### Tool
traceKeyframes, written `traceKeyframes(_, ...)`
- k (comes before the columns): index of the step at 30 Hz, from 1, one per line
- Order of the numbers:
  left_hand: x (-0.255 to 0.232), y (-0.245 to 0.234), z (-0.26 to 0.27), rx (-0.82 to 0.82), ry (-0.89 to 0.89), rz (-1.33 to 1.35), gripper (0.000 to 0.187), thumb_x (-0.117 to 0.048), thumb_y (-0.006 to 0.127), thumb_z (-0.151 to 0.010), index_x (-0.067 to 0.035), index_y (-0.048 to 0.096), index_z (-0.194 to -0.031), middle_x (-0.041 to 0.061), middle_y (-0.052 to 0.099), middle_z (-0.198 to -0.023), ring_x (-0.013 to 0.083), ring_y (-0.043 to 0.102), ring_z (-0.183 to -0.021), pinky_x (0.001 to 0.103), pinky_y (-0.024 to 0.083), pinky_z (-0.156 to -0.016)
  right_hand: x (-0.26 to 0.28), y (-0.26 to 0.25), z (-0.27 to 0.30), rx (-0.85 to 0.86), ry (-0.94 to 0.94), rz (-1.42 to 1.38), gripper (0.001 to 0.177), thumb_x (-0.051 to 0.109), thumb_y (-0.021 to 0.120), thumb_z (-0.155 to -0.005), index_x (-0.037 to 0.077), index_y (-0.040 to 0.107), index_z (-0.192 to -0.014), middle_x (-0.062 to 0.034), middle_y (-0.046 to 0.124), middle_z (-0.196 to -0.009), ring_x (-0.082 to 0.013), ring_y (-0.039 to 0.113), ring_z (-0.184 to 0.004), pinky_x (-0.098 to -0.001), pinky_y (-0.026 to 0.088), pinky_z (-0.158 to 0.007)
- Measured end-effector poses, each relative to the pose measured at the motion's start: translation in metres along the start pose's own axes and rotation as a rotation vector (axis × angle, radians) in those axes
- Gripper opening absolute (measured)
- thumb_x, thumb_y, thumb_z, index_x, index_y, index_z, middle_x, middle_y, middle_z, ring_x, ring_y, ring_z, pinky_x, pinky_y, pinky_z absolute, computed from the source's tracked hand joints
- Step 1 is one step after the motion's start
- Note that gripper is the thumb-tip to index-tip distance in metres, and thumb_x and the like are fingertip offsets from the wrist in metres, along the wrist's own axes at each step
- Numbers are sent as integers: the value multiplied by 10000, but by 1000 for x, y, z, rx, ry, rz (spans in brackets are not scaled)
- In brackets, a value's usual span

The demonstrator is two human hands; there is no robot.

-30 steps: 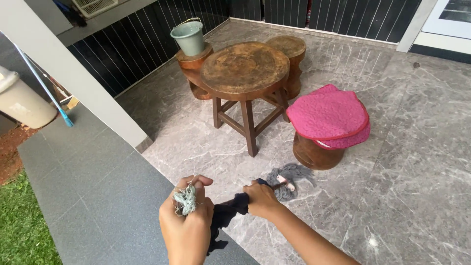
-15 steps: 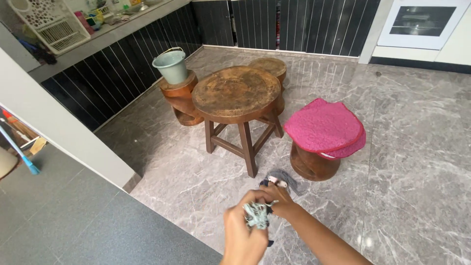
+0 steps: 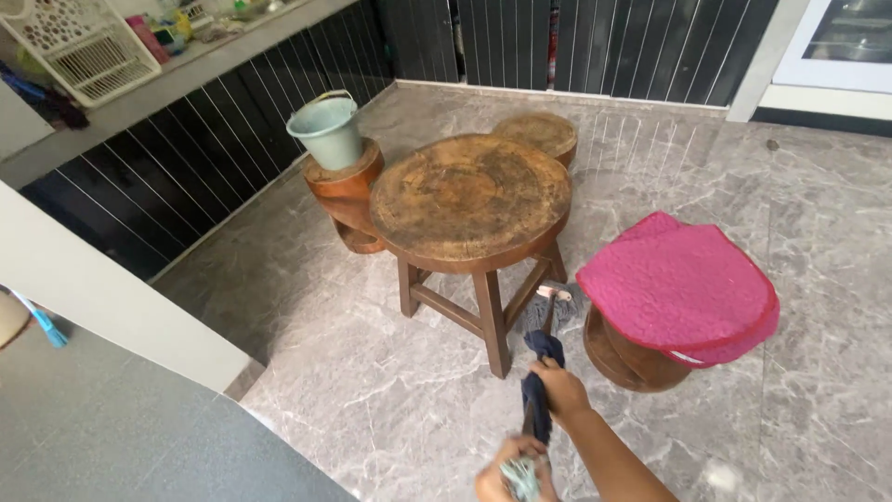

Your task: Twist and squeeze a mop head to wring out water and then hang it on a rack.

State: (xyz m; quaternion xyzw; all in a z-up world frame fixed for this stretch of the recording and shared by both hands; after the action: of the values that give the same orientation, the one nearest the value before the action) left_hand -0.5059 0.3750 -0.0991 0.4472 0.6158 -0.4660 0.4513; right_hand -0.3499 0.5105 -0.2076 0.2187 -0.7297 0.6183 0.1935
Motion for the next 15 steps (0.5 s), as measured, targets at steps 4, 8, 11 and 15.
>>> traceKeyframes(4,-156,-46,-49,-26,13,9,109,17,675,-723,-23,744,-796,40,723,-625,77,699,-617,259,555,-602,81,-72,-5,8,-24,-88,198,289,720,-788,162,678,-933,-140,700,-998,-396,688,-924,-494,552,-786)
traceKeyframes(8,-245,-76,-89,55,-7,25,97,-6,649,-812,-15,745,-819,9,685,-645,70,611,-601,261,479,-556,116,-92,-2,-8,99,-15,137,249,655,-826,151,666,-921,-145,716,-905,-382,693,-928,-496,556,-804)
traceKeyframes(11,-248,-79,-96,72,-17,19,162,27,608,-790,-20,750,-854,11,637,-619,75,562,-571,272,436,-524,120,-99,-7,30,154,-14,139,242,654,-831,153,683,-934,-175,698,-918,-396,690,-917,-509,547,-813)
traceKeyframes(15,-218,-63,-96,32,27,60,177,37,593,-795,-24,733,-885,11,653,-641,67,566,-581,276,448,-524,97,-77,-31,-27,118,-71,128,207,616,-862,172,716,-933,-170,704,-965,-407,686,-932,-520,543,-807)
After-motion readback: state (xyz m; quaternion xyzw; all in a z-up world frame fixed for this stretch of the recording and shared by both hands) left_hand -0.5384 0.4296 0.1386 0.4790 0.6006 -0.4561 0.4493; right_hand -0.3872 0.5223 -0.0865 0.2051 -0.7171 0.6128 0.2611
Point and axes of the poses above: each hand's wrist, its own z-axis away from the middle knuckle, its own y-axis out of the palm, x = y × z, the point moved 1 cm from there along -z, towards the middle knuckle
